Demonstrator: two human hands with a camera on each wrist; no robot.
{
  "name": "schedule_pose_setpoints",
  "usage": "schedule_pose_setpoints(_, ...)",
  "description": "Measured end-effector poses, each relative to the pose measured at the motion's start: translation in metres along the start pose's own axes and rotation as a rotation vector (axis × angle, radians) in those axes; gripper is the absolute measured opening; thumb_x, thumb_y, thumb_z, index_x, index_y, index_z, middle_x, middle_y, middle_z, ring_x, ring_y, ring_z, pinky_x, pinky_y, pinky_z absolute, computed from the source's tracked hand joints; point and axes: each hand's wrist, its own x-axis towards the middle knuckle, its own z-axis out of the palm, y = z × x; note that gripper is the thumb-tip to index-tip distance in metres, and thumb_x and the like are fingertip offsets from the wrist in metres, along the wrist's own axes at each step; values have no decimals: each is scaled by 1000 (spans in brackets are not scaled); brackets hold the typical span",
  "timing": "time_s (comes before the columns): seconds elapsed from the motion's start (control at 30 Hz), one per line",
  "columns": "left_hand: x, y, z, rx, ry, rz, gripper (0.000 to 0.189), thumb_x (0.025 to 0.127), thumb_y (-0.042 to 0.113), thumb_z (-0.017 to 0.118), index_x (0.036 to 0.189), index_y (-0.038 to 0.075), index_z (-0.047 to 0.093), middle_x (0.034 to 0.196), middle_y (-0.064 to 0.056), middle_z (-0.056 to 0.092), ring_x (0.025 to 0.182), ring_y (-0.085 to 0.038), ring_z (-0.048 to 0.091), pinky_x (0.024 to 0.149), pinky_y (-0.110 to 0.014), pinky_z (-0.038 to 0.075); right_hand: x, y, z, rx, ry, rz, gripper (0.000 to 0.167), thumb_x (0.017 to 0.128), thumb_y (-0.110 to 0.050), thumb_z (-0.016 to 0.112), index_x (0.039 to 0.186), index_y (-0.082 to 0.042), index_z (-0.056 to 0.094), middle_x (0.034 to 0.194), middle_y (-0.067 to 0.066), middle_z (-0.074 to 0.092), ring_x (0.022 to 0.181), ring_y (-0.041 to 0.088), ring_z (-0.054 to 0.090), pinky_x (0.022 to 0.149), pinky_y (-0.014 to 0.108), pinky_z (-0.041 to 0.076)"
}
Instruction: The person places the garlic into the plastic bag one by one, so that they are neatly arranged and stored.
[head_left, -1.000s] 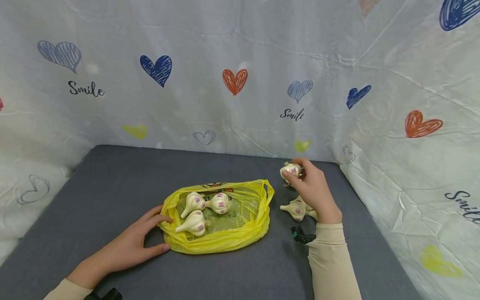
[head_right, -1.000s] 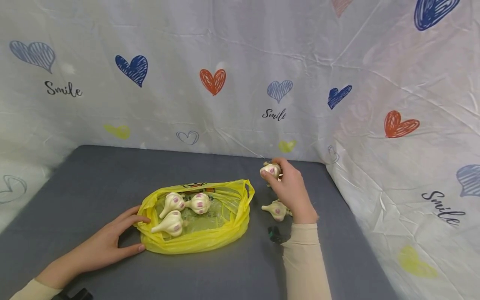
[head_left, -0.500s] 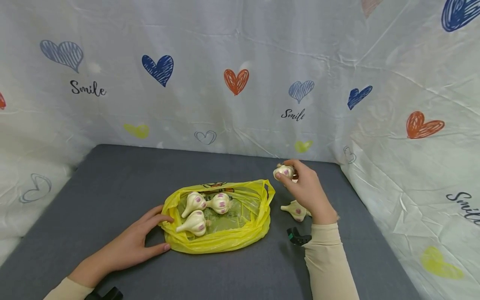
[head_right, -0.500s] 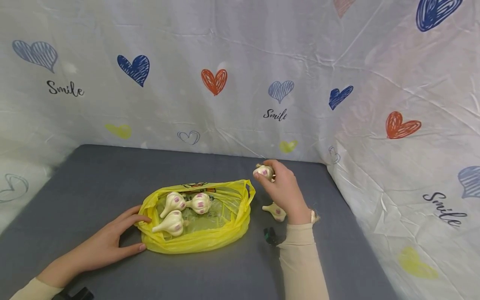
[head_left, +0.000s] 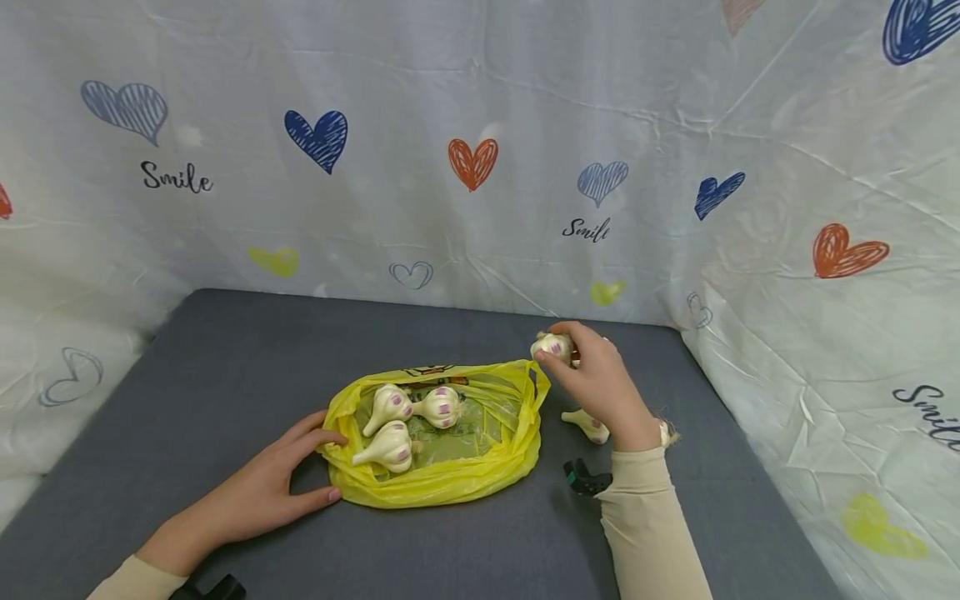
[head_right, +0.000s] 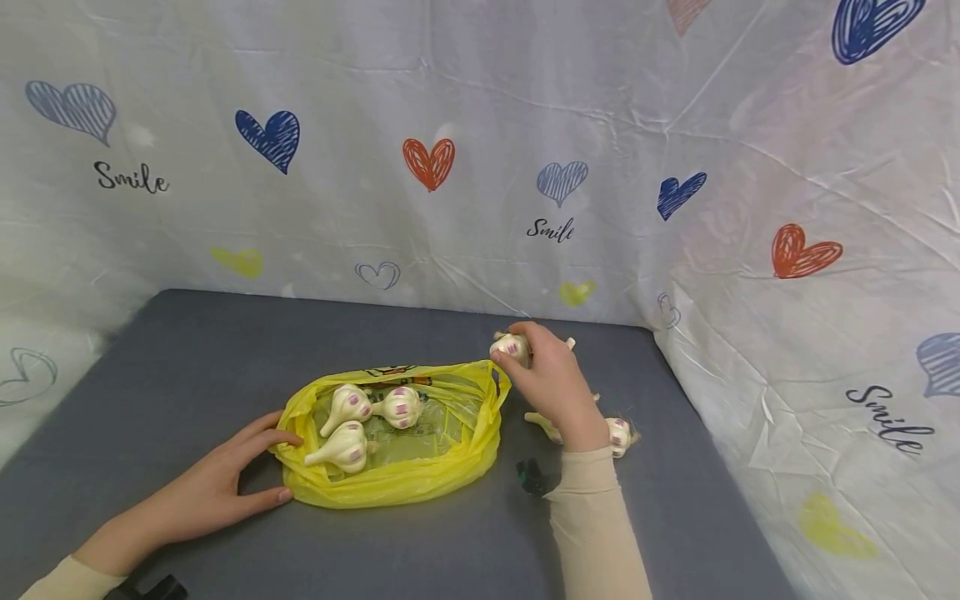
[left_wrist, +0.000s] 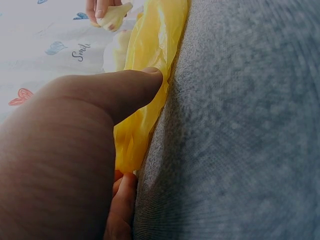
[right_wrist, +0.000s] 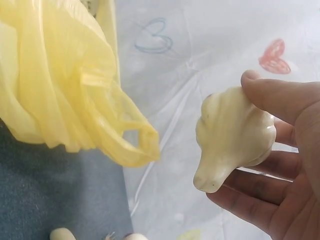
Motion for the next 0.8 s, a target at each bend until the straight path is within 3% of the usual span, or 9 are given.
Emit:
schedule_pose_setpoints(0.2, 1, 1, -1, -1, -4, -17, 57, 98, 60, 78, 146, 35, 60, 172, -16, 35, 153, -49, 42, 105, -71, 48, 1, -6, 7, -8, -34, -7, 55, 105, -44, 77, 147, -10, 63, 135, 8, 69, 111, 29, 70, 91, 51, 60)
schedule_pose_setpoints(0.4, 0, 1, -1, 10, 2, 6, 56, 99, 57, 79, 146, 33, 61, 171, -17, 37, 151, -50, 43, 104, -72, 48, 2, -11, 14, -2, -61, -14, 55, 105, -42, 77, 147, -9, 63, 137, 8, 68, 115, 30, 70, 96, 53, 59)
schedule_pose_setpoints(0.8, 0, 3, -2, 7, -4, -1, 56, 98, 56, 80, 146, 33, 61, 171, -17, 36, 152, -49, 43, 104, -71, 49, 5, -20, 31, -38, -120, -78, 56, 106, -44, 75, 148, -8, 63, 143, 8, 67, 120, 29, 67, 101, 54, 56)
